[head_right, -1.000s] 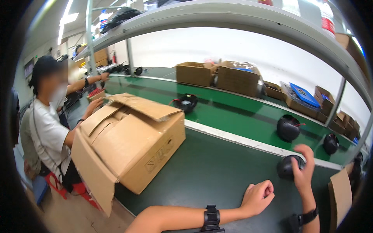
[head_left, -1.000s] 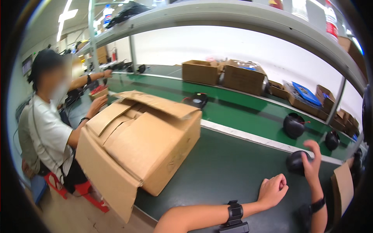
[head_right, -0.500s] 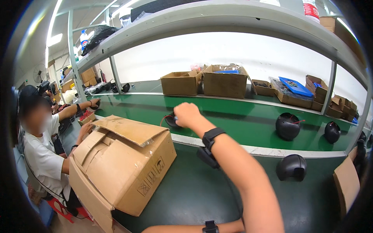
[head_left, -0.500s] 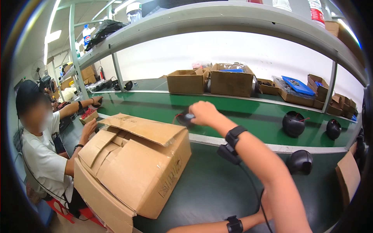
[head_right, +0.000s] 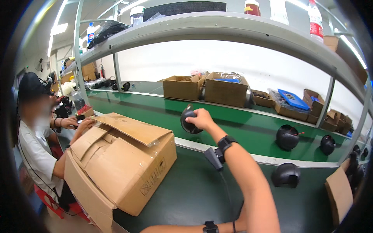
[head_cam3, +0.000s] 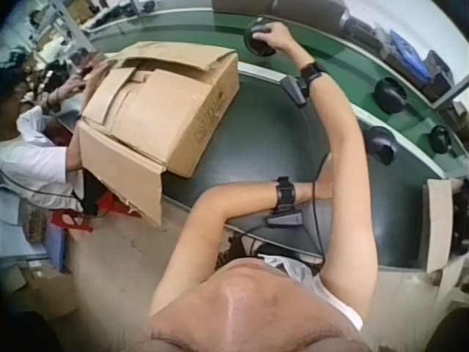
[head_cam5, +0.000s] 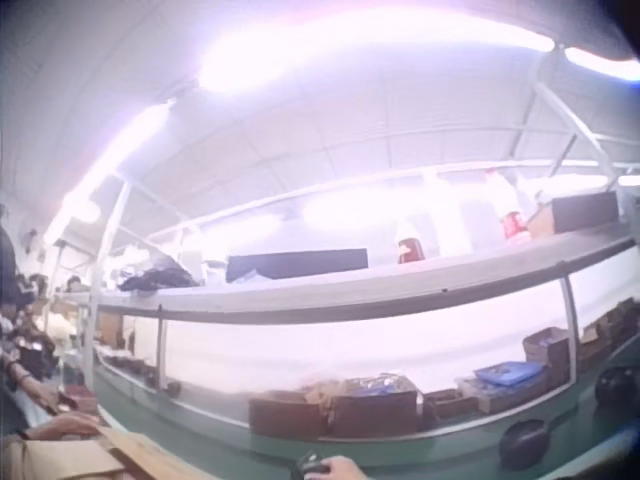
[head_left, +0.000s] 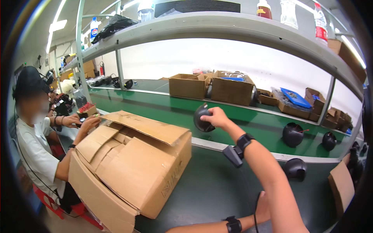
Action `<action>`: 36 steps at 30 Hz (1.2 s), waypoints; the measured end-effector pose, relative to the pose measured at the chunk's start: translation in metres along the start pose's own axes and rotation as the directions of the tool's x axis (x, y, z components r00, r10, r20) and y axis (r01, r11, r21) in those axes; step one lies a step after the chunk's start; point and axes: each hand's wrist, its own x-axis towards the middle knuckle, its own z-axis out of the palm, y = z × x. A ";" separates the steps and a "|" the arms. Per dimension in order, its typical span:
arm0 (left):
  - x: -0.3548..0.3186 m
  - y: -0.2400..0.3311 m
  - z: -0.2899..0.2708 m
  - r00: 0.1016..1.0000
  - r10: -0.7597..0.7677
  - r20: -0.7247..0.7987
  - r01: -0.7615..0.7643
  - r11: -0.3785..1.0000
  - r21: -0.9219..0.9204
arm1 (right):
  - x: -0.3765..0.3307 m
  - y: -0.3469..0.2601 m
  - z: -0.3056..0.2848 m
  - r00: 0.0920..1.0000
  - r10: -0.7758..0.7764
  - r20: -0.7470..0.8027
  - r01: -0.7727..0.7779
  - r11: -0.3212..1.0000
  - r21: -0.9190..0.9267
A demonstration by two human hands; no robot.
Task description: The recorder is assembling two halves of a black circular plastic housing, ensuring wires are correctly routed and the pieces snap together.
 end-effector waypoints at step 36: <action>-0.014 0.145 -0.015 0.844 0.524 0.119 -0.288 0.254 0.923 | -0.414 -0.001 -0.151 0.866 -0.165 -0.472 0.173 0.985 -0.027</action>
